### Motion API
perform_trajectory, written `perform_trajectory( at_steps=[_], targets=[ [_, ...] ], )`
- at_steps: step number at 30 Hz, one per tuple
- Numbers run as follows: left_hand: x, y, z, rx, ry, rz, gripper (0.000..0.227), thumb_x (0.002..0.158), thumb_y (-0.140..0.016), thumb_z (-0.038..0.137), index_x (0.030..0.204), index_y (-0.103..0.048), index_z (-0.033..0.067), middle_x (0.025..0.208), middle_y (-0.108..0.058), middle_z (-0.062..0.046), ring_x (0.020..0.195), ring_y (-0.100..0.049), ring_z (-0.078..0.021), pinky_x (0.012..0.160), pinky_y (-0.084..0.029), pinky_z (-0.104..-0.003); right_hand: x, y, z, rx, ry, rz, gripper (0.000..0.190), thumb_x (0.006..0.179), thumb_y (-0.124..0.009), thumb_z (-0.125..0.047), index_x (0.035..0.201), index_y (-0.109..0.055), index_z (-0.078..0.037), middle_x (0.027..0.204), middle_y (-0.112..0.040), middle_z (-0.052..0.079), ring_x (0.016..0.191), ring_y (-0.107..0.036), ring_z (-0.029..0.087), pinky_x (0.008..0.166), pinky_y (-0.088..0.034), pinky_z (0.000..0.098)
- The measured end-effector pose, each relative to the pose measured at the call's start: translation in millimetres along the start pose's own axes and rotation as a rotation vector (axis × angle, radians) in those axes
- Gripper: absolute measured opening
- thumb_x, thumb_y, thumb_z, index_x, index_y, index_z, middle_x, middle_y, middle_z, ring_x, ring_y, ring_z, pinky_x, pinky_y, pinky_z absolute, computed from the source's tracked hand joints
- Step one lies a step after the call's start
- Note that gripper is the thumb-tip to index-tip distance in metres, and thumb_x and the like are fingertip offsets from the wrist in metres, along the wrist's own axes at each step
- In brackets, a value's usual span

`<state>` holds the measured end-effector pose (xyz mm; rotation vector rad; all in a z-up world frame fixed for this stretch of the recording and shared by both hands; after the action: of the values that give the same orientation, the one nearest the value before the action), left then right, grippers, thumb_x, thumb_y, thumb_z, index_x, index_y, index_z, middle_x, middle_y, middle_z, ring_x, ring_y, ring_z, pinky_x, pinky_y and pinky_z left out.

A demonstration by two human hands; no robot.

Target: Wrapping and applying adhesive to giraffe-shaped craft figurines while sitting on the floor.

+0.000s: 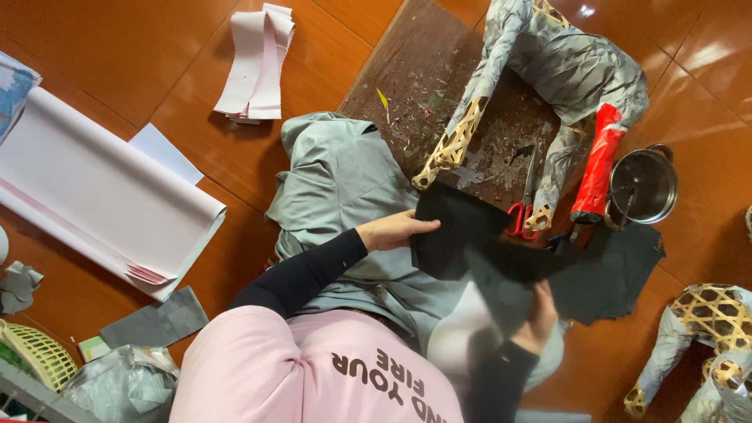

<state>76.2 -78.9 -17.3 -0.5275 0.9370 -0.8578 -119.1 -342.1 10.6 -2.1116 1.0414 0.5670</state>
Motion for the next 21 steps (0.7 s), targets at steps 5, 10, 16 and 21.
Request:
perform_trajectory(
  at_steps=[5,10,16,21],
  targets=[
    [18.5,-22.4,-21.6,0.03,0.037,-0.095,0.05,0.099,-0.069,0.032,0.141,-0.058,0.0059,0.129,-0.068,-0.003,0.114,-0.066,-0.0138,0.096,-0.057,-0.034,17.4,13.2,33.1,-0.161,0.037,-0.288,0.019,0.109,-0.061,-0.012,0.126,-0.059,-0.004,0.111,-0.062,0.011,0.104,-0.062,0.023,0.097,-0.052,0.0382],
    [-8.0,-53.4,-4.2,0.343,0.028,-0.253,0.057,0.098,-0.069,0.037,0.142,-0.057,0.0032,0.131,-0.067,-0.006,0.113,-0.065,-0.0157,0.094,-0.058,-0.037,30.5,30.7,-10.9,-0.48,0.232,-0.125,0.024,0.103,-0.058,-0.017,0.122,-0.065,-0.005,0.113,-0.063,0.01,0.104,-0.062,0.021,0.094,-0.05,0.0362],
    [-1.9,5.4,-54.7,1.335,-0.148,-0.212,0.049,0.098,-0.062,0.048,0.125,-0.072,0.0089,0.104,-0.078,-0.01,0.089,-0.069,-0.0201,0.08,-0.055,-0.036,-15.8,59.3,-104.7,-0.605,1.02,0.206,0.033,0.09,-0.059,-0.01,0.117,-0.059,0.009,0.12,-0.061,0.021,0.112,-0.064,0.035,0.099,-0.055,0.0425],
    [-53.6,-8.3,-90.3,1.177,0.131,-0.511,0.047,0.099,-0.063,0.047,0.11,-0.076,0.0026,0.088,-0.077,-0.007,0.081,-0.067,-0.0178,0.076,-0.054,-0.034,59.9,204.9,-112.3,-0.601,0.612,0.752,0.014,0.091,-0.058,-0.009,0.093,-0.064,0.004,0.099,-0.071,0.011,0.088,-0.064,0.026,0.081,-0.05,0.0389]
  ],
)
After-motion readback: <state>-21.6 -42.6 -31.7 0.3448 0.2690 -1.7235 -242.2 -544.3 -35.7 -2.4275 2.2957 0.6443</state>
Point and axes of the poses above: each hand's wrist, its own x-axis towards the middle knuckle, its own y-axis out of the back of the hand, z = x × y, the point moved 7 cm from there along x, towards the middle knuckle
